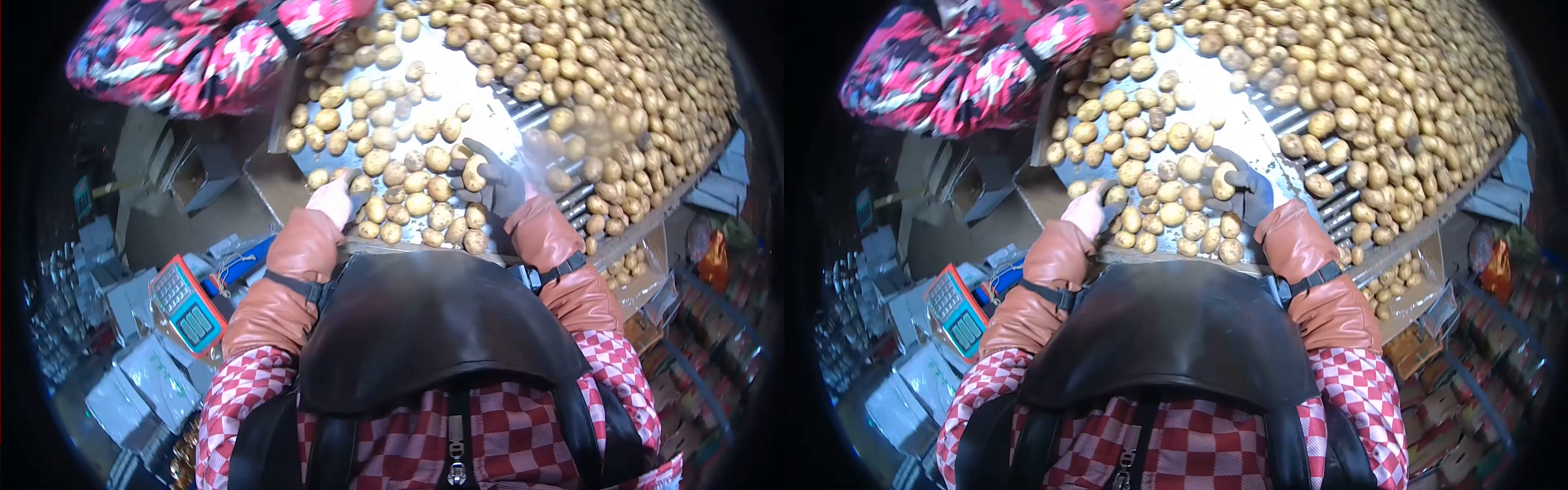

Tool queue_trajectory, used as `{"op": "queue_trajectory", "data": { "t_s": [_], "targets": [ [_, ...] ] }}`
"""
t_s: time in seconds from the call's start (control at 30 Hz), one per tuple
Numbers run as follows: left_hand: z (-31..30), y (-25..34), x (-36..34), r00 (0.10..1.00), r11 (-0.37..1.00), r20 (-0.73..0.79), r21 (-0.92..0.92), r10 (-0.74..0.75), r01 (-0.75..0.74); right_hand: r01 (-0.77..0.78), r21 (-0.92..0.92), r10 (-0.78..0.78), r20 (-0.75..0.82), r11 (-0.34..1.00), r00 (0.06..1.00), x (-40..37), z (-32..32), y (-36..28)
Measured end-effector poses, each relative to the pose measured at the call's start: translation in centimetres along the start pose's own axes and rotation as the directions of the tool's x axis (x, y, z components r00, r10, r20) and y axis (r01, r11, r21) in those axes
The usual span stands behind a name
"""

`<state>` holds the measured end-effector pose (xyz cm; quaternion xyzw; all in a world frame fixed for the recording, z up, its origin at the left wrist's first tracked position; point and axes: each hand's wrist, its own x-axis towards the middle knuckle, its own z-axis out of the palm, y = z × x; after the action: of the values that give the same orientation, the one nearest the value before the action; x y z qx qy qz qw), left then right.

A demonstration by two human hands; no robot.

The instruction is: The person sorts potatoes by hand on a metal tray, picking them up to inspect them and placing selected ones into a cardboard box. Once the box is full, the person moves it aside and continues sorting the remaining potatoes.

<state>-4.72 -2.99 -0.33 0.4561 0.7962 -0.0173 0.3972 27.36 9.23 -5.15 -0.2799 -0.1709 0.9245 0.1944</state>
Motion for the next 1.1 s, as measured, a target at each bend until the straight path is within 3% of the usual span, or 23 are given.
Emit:
{"op": "queue_trajectory", "data": {
  "t_s": [0.03, 0.1, 0.17, 0.23, 0.3, 0.33, 0.37, 0.4, 0.43, 0.5, 0.53, 0.57, 0.63, 0.7, 0.73, 0.8, 0.87, 0.9, 0.97, 1.0, 1.03, 1.1],
  "targets": [
    [0.2, -0.8, 0.1, 1.000, 0.990, 0.000, -0.137, 0.020, -0.019, 0.014, 0.149, -0.025, 0.078, 0.989, 0.997, -0.6, 0.5, -0.3],
    [-0.2, -0.7, -0.4, 0.994, 0.992, 0.001, -0.069, 0.105, -0.105, 0.094, 0.135, -0.105, 0.082, 0.986, 0.991, -1.8, 1.6, -0.5],
    [0.1, 0.7, -1.1, 0.997, 0.996, -0.002, -0.025, 0.083, -0.083, 0.063, 0.376, -0.115, 0.116, 0.925, 0.987, -2.5, 2.1, -0.8],
    [1.9, -0.2, 0.6, 0.990, 0.980, -0.060, 0.157, 0.129, -0.118, 0.080, 0.410, -0.131, 0.097, 0.908, 0.987, -3.0, 2.2, -0.7],
    [2.5, -1.2, 2.2, 0.990, 0.974, -0.071, 0.196, 0.125, -0.109, 0.225, 0.217, -0.203, -0.119, 0.950, 0.972, -3.3, 1.8, -0.6],
    [2.7, -2.1, 2.7, 0.979, 0.977, -0.028, -0.065, 0.201, -0.203, 0.269, -0.008, -0.267, -0.174, 0.963, 0.948, -3.2, 0.7, -0.7],
    [2.8, -3.3, 3.0, 0.958, 0.906, -0.007, -0.324, 0.287, -0.273, 0.141, -0.465, -0.294, -0.275, 0.874, 0.915, -3.1, -1.1, -1.1],
    [2.1, -0.6, 1.5, 0.939, 0.746, -0.074, -0.587, 0.337, -0.314, 0.147, -0.917, -0.606, -0.118, 0.371, 0.787, -3.8, -1.5, -0.6],
    [0.0, 3.1, -1.8, 0.964, 0.540, 0.076, -0.839, 0.253, -0.076, 0.063, -0.981, -0.668, -0.077, 0.183, 0.741, -4.6, -0.5, -0.5],
    [0.5, 4.2, -1.6, 0.896, 0.470, 0.093, -0.872, 0.435, -0.137, 0.072, -0.942, -0.614, -0.154, 0.328, 0.774, -5.6, 3.6, -0.6],
    [0.5, 5.7, -2.1, 0.886, 0.472, 0.106, -0.871, 0.451, -0.136, 0.069, -0.902, -0.557, -0.201, 0.426, 0.806, -6.0, 5.6, -0.6],
    [-0.1, 7.7, -3.2, 0.873, 0.438, 0.170, -0.897, 0.457, -0.055, -0.066, -0.771, -0.319, -0.338, 0.633, 0.885, -6.5, 7.9, -1.7],
    [0.3, 9.7, -3.7, 0.844, 0.411, 0.236, -0.912, 0.481, 0.021, 0.037, -0.731, -0.310, -0.242, 0.682, 0.919, -7.9, 11.9, -2.4],
    [1.6, 10.4, -3.2, 0.851, 0.490, 0.102, -0.850, 0.515, -0.195, 0.167, -0.632, -0.339, -0.161, 0.757, 0.927, -7.6, 13.1, -1.7],
    [2.5, 10.5, -2.9, 0.845, 0.493, 0.111, -0.848, 0.524, -0.195, 0.155, -0.687, -0.322, -0.121, 0.710, 0.939, -6.6, 11.6, -0.8],
    [4.5, 10.4, -2.3, 0.756, 0.253, 0.051, -0.955, 0.653, -0.154, 0.141, -0.736, -0.308, -0.096, 0.662, 0.946, -5.5, 9.5, 1.3],
    [5.2, 11.4, -3.0, 0.829, 0.405, 0.013, -0.877, 0.559, -0.259, 0.250, -0.767, -0.501, -0.106, 0.591, 0.859, -5.1, 9.1, 2.7],
    [5.2, 11.9, -3.4, 0.824, 0.407, 0.018, -0.876, 0.566, -0.260, 0.252, -0.766, -0.508, -0.111, 0.591, 0.854, -5.2, 9.0, 2.7],
    [5.1, 12.7, -4.1, 0.780, 0.495, -0.066, -0.740, 0.622, -0.456, 0.103, -0.782, -0.457, -0.247, 0.615, 0.854, -5.2, 8.8, 2.7],
    [4.7, 13.5, -4.3, 0.779, 0.500, -0.056, -0.738, 0.624, -0.453, 0.103, -0.777, -0.459, -0.254, 0.621, 0.851, -4.1, 7.0, 3.3],
    [4.3, 14.6, -4.5, 0.872, 0.352, 0.105, -0.933, 0.478, -0.081, 0.221, -0.726, -0.460, -0.146, 0.651, 0.876, -2.2, 4.0, 4.4],
    [4.1, 15.5, -5.0, 0.873, 0.119, 0.319, -0.948, 0.367, 0.297, 0.332, -0.658, -0.472, -0.041, 0.676, 0.880, -2.1, 2.6, 5.0]
  ]
}}
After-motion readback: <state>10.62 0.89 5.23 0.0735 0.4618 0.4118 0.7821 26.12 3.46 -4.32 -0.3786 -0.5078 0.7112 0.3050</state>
